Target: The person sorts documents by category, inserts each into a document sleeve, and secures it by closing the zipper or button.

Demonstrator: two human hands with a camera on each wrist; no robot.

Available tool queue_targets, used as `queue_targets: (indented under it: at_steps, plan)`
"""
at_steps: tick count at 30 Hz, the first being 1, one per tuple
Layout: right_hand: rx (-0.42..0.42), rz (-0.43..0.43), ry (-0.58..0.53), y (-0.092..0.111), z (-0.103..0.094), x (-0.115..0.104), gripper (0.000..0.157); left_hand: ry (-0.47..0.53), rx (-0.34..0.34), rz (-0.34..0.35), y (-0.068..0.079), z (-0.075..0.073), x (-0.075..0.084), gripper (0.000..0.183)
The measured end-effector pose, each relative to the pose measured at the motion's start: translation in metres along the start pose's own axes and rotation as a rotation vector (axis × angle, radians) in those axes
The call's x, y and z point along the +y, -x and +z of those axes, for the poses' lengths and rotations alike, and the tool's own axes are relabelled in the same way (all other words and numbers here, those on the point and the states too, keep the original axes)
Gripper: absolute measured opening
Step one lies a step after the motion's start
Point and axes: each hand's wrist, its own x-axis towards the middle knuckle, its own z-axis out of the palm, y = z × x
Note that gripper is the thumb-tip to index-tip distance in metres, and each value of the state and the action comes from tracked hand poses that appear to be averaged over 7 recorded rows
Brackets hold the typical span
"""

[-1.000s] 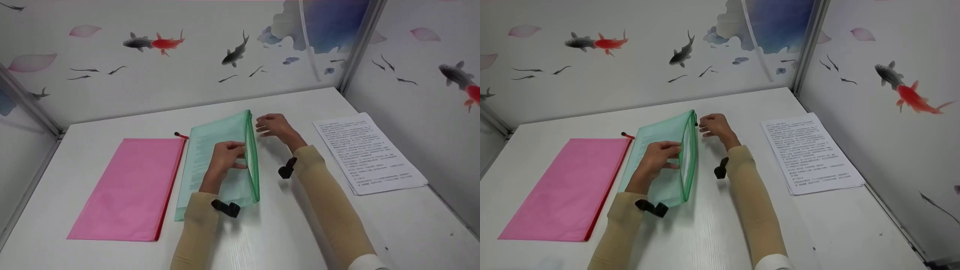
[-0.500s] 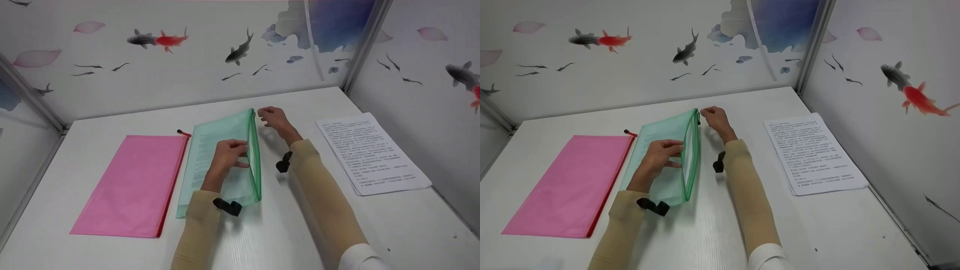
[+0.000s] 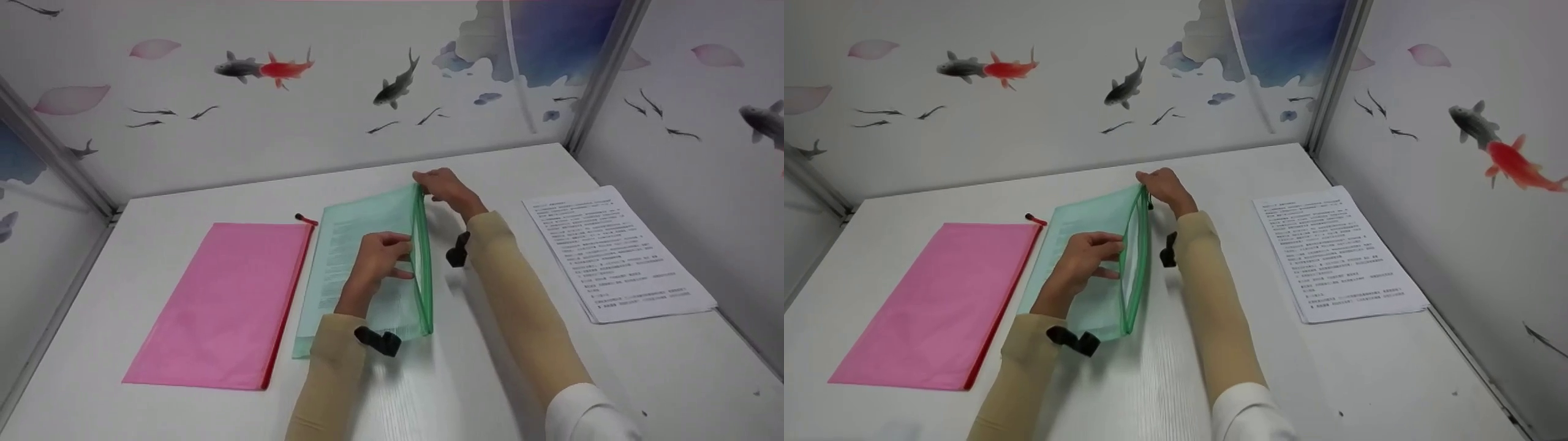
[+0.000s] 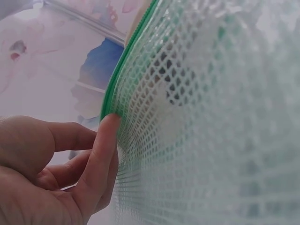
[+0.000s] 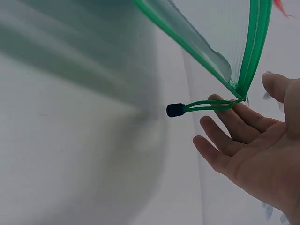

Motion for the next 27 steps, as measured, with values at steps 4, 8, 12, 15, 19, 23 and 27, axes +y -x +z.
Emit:
queue_targets:
  at_steps: [4, 8, 12, 15, 19, 23, 27]
  plan:
    - [0.010, 0.019, -0.005, 0.000, 0.001, -0.003, 0.055, -0.001, -0.012, 0.020, 0.001, 0.000, -0.002, 0.026]
    - [0.016, 0.029, -0.015, 0.002, 0.000, -0.004, 0.055, -0.014, -0.022, 0.018, 0.001, 0.000, -0.003, 0.026]
    - [0.027, 0.028, 0.003, 0.005, -0.002, -0.002, 0.052, -0.030, -0.043, -0.012, 0.000, 0.002, -0.005, 0.027]
    - [0.039, 0.029, 0.005, 0.006, -0.005, 0.000, 0.047, -0.044, -0.056, -0.035, -0.001, 0.004, -0.007, 0.028]
    - [0.050, 0.043, -0.046, 0.008, -0.007, -0.001, 0.038, -0.064, -0.061, -0.061, -0.005, 0.007, -0.014, 0.027]
    - [0.051, 0.084, -0.095, 0.010, -0.009, -0.005, 0.032, -0.089, -0.065, -0.087, -0.009, 0.011, -0.021, 0.027]
    - [0.041, 0.118, -0.111, 0.011, -0.009, -0.008, 0.030, -0.109, -0.072, -0.107, -0.014, 0.015, -0.026, 0.026]
